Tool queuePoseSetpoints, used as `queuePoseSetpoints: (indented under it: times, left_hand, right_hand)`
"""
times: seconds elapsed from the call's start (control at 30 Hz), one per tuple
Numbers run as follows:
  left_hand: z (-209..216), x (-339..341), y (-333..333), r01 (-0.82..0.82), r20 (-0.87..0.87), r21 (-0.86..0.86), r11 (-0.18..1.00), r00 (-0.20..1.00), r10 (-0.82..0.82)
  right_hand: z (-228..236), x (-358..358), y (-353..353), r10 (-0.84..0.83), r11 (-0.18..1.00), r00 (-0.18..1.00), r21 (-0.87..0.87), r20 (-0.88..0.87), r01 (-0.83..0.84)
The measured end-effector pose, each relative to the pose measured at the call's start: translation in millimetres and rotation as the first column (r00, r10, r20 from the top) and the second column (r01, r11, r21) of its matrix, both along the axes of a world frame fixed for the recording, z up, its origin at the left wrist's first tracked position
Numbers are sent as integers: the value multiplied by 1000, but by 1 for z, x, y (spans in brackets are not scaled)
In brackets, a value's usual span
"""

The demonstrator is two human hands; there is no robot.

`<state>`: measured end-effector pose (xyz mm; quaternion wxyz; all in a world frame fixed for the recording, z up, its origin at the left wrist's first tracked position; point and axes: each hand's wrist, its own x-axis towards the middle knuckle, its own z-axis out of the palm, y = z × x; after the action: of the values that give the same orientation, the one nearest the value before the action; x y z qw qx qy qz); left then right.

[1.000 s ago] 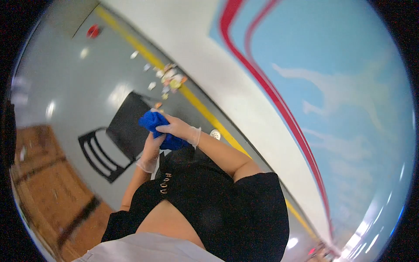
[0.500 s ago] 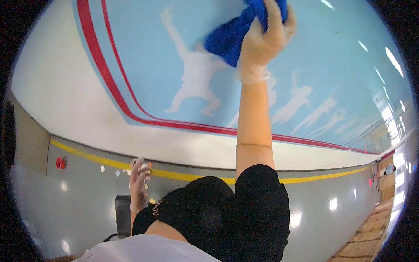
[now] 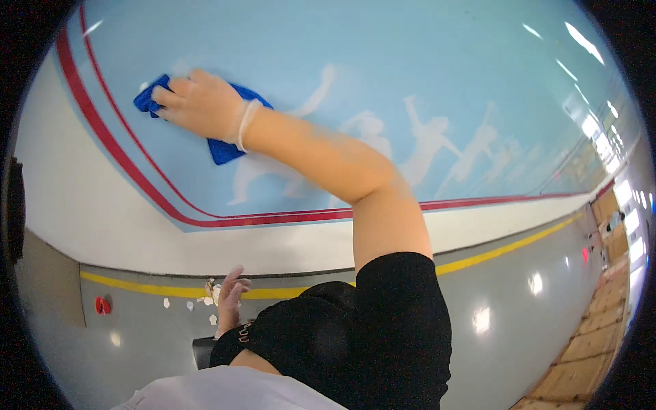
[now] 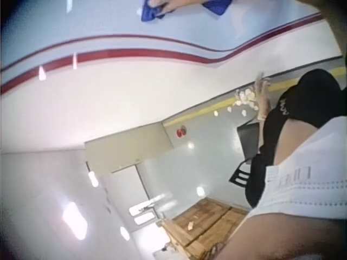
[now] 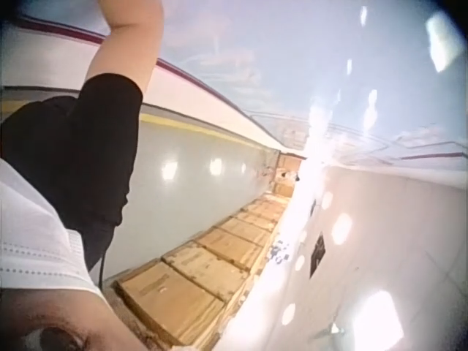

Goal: Cleaning a blue wall mural and various posted documents with a blue cloth.

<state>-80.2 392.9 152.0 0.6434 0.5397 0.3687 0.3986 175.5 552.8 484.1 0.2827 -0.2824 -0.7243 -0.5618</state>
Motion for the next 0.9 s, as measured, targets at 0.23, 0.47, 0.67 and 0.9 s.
queuePoseSetpoints:
  times: [0.23, 0.47, 0.67, 0.9]
  left_hand:
    - [3, 61, 18, 116, -58, -22, 993, 991, -117]
    - [-2, 121, 22, 212, -38, -50, 976, 976, -214]
    - [16, 169, 23, 252, -54, -58, 966, 966, -255]
    - [28, 203, 18, 384, -55, -77, 920, 920, -389]
  right_hand:
    - [115, 168, -87, -98, 930, 937, 305, -336, 206]
    - [166, 315, -210, 293, 940, 818, 306, -495, -152]
    - [198, 423, -265, 382, 902, 673, 414, -634, -122]
    - [134, 338, -168, 15, 899, 916, 407, -401, 163]
